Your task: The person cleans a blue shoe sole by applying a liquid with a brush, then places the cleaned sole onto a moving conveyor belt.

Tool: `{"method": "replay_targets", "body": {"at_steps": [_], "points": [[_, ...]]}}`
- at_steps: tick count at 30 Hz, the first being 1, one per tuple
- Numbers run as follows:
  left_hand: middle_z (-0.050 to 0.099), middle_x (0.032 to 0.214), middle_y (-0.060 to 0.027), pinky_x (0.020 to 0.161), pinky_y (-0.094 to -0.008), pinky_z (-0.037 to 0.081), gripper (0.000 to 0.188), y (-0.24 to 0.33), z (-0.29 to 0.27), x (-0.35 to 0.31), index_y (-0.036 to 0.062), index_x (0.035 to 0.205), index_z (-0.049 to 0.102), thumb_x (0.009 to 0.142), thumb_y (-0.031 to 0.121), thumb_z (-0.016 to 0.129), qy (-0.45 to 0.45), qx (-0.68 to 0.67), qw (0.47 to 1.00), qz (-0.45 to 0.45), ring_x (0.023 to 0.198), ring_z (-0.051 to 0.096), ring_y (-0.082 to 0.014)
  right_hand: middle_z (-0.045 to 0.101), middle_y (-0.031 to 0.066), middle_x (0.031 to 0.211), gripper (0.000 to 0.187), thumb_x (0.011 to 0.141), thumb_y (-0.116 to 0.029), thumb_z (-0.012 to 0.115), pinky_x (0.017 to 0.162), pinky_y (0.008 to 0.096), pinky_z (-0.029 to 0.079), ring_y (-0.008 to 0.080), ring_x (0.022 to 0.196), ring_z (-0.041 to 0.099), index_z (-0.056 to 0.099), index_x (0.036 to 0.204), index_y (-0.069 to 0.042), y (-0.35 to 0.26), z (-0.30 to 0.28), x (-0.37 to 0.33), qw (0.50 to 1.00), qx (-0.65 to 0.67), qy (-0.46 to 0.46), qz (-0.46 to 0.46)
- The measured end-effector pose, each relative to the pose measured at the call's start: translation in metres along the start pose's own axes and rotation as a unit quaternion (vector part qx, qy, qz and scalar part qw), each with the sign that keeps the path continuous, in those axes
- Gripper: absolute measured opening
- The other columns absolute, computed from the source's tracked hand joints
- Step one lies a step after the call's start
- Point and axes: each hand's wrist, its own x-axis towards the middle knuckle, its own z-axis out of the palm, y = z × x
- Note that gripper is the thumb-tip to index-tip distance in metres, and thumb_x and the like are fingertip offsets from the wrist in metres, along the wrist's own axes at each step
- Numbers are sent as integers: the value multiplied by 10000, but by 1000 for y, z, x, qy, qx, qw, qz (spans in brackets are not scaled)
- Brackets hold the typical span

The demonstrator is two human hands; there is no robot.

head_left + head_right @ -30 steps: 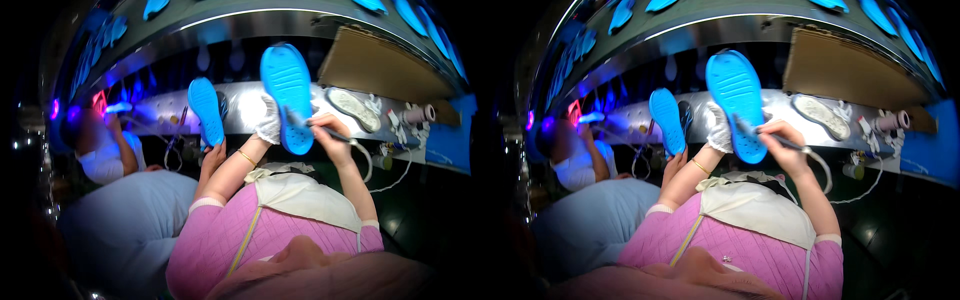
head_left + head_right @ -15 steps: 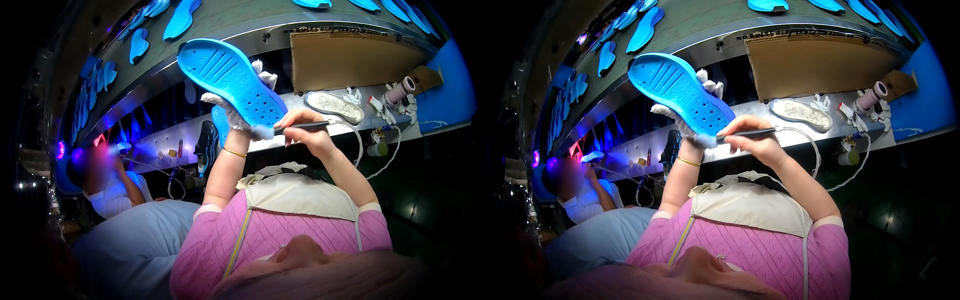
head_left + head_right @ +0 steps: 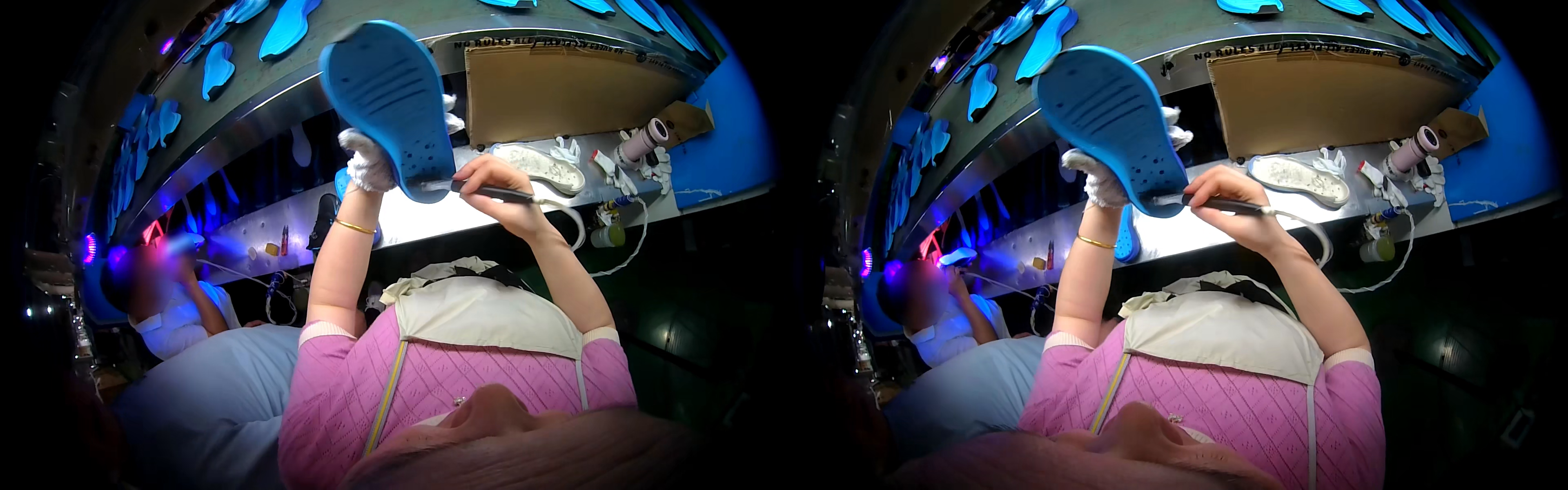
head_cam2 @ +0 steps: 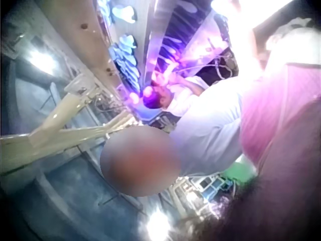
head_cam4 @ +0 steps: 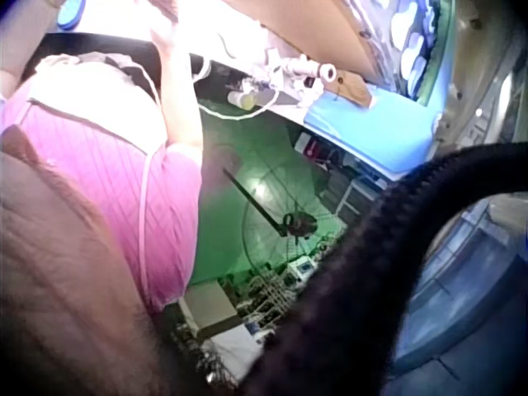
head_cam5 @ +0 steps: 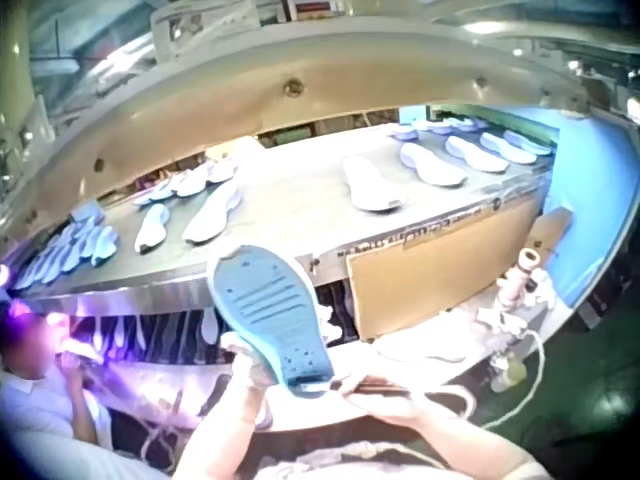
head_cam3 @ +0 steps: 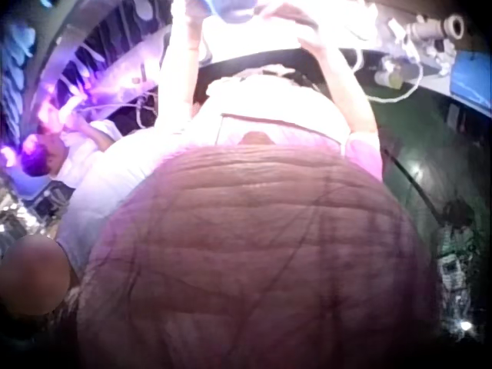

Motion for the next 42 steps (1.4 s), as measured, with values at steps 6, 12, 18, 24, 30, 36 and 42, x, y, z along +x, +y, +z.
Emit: {"method": "replay_targets", "body": {"at_steps": [6,12,18,24,30,36,42], "points": [[601,1232,-214,844,-428,580,1208,11,3,8,22,1397,428,560,887,536,29,201,971,-123,1036,658,-325,647,88,1003,60,747,-8,663,843,281,478,178,922,619,677,797,-38,-14,-7,13,983,26,-120,134],[648,1101,-205,800,-402,594,965,13,6,18,18,1321,499,747,794,509,104,182,950,-230,914,691,-293,640,69,946,113,726,46,650,815,279,483,167,906,608,672,787,-45,-11,2,20,989,-118,-90,10],[663,1039,-142,762,-333,577,781,10,8,23,40,1246,575,835,704,540,177,262,905,-286,841,673,-215,631,73,920,97,730,59,642,784,264,481,141,883,601,654,761,-32,-12,2,25,994,-22,-85,65],[660,1018,-123,743,-315,565,740,6,0,23,58,1239,586,852,688,542,161,322,883,-302,828,652,-175,623,70,931,68,732,32,643,776,284,482,156,870,596,644,757,-31,-16,-5,30,990,-62,-121,46],[665,1017,-114,729,-309,569,728,6,0,19,54,1258,562,871,669,525,160,271,904,-288,827,659,-170,619,66,902,90,707,55,645,781,288,492,165,878,604,625,718,-33,-21,-19,33,980,-146,-131,27],[581,1267,-138,957,-403,491,757,28,2,-11,57,1370,455,897,647,489,176,-54,982,-53,1110,590,-274,638,49,983,105,817,-11,683,749,218,499,92,873,603,646,913,-32,-35,-43,21,998,-3,-61,-24],[589,1255,-210,965,-462,505,784,-3,-14,-39,11,1353,481,907,655,442,129,-300,926,-188,1144,590,-338,681,74,954,214,832,-28,721,759,205,512,98,861,640,639,1030,-42,-13,-25,0,995,-26,97,-23]]}}
